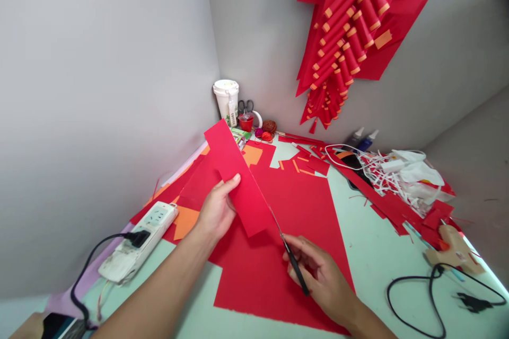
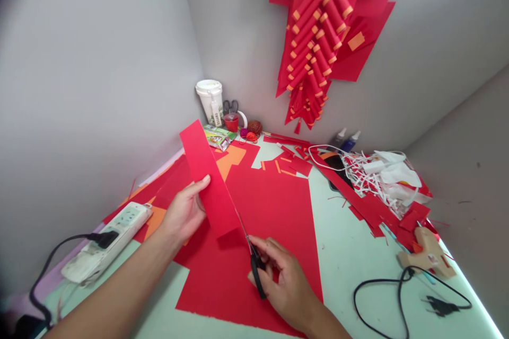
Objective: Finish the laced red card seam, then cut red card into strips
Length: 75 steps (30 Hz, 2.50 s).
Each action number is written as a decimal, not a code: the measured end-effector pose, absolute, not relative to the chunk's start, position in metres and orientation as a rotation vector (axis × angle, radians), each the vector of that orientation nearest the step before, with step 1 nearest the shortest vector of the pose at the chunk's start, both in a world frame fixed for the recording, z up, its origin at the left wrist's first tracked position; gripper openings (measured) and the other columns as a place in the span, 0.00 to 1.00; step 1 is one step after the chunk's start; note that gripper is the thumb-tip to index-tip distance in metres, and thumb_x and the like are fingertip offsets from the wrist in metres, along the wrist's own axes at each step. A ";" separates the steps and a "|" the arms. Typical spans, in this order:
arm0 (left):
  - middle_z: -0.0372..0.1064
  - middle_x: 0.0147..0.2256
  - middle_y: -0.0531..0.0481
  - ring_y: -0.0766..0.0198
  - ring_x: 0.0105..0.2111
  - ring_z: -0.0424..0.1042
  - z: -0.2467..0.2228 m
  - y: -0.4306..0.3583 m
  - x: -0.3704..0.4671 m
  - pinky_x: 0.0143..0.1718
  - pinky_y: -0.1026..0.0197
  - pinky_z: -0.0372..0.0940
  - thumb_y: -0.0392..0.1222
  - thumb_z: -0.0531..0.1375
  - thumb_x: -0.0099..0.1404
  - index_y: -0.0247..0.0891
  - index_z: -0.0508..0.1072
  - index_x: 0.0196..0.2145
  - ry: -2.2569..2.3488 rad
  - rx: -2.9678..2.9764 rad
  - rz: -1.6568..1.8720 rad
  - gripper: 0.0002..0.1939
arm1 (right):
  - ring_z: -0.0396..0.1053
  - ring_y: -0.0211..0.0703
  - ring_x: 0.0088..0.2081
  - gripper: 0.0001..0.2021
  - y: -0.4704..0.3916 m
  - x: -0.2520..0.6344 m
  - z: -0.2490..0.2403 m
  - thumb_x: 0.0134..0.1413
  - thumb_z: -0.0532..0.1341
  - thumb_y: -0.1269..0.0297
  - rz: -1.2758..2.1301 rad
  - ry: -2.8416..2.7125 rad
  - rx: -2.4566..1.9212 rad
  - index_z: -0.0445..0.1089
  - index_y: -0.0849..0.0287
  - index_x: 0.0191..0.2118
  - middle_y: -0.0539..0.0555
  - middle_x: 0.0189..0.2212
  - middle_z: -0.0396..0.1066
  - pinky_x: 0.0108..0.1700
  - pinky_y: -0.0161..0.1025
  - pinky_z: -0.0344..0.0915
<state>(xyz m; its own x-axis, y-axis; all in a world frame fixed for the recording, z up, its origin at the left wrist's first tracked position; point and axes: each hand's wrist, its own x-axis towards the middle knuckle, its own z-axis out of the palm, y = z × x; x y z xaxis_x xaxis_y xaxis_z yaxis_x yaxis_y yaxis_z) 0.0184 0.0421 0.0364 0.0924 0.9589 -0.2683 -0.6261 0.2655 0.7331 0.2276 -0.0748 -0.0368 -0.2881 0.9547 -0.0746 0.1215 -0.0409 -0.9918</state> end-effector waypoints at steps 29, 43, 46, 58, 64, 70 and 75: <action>0.79 0.40 0.45 0.55 0.36 0.80 0.041 0.044 0.013 0.45 0.53 0.73 0.33 0.65 0.58 0.34 0.75 0.44 0.799 0.515 1.348 0.15 | 0.67 0.40 0.34 0.23 -0.075 0.227 -0.026 0.56 0.58 0.70 0.897 -1.789 -1.243 0.66 0.52 0.58 0.52 0.34 0.69 0.37 0.35 0.68; 0.79 0.40 0.46 0.56 0.40 0.79 0.039 0.044 0.012 0.48 0.55 0.71 0.33 0.66 0.57 0.35 0.74 0.45 0.794 0.496 1.338 0.16 | 0.69 0.40 0.34 0.24 -0.073 0.226 -0.024 0.56 0.58 0.71 0.850 -1.814 -1.205 0.67 0.54 0.58 0.54 0.34 0.70 0.36 0.35 0.69; 0.79 0.39 0.46 0.56 0.40 0.79 0.038 0.044 0.013 0.48 0.55 0.71 0.33 0.66 0.57 0.35 0.74 0.45 0.793 0.493 1.336 0.16 | 0.68 0.40 0.33 0.24 -0.073 0.227 -0.025 0.56 0.58 0.71 0.843 -1.815 -1.196 0.67 0.54 0.58 0.53 0.33 0.69 0.35 0.34 0.69; 0.79 0.43 0.46 0.55 0.46 0.76 0.038 0.040 0.020 0.53 0.53 0.69 0.32 0.63 0.61 0.36 0.75 0.44 0.712 0.461 1.335 0.12 | 0.68 0.39 0.31 0.25 -0.074 0.227 -0.026 0.54 0.58 0.72 0.764 -1.835 -1.187 0.67 0.53 0.59 0.52 0.31 0.68 0.34 0.34 0.69; 0.79 0.43 0.47 0.56 0.49 0.75 0.039 0.039 0.022 0.55 0.55 0.67 0.32 0.64 0.60 0.36 0.75 0.43 0.703 0.433 1.364 0.12 | 0.68 0.40 0.32 0.24 -0.075 0.227 -0.026 0.55 0.58 0.71 0.738 -1.840 -1.195 0.67 0.53 0.58 0.52 0.31 0.68 0.35 0.34 0.69; 0.78 0.43 0.46 0.55 0.51 0.74 0.039 0.038 0.023 0.55 0.52 0.67 0.32 0.62 0.62 0.36 0.75 0.42 0.695 0.410 1.367 0.10 | 0.68 0.39 0.32 0.24 -0.075 0.228 -0.027 0.56 0.58 0.71 0.723 -1.841 -1.204 0.67 0.53 0.59 0.52 0.32 0.69 0.35 0.34 0.69; 0.78 0.44 0.45 0.54 0.51 0.73 0.038 0.038 0.023 0.56 0.51 0.67 0.32 0.62 0.62 0.36 0.75 0.44 0.681 0.405 1.356 0.12 | 0.69 0.39 0.32 0.23 -0.074 0.227 -0.025 0.57 0.57 0.71 0.744 -1.842 -1.195 0.66 0.54 0.59 0.52 0.32 0.69 0.35 0.34 0.69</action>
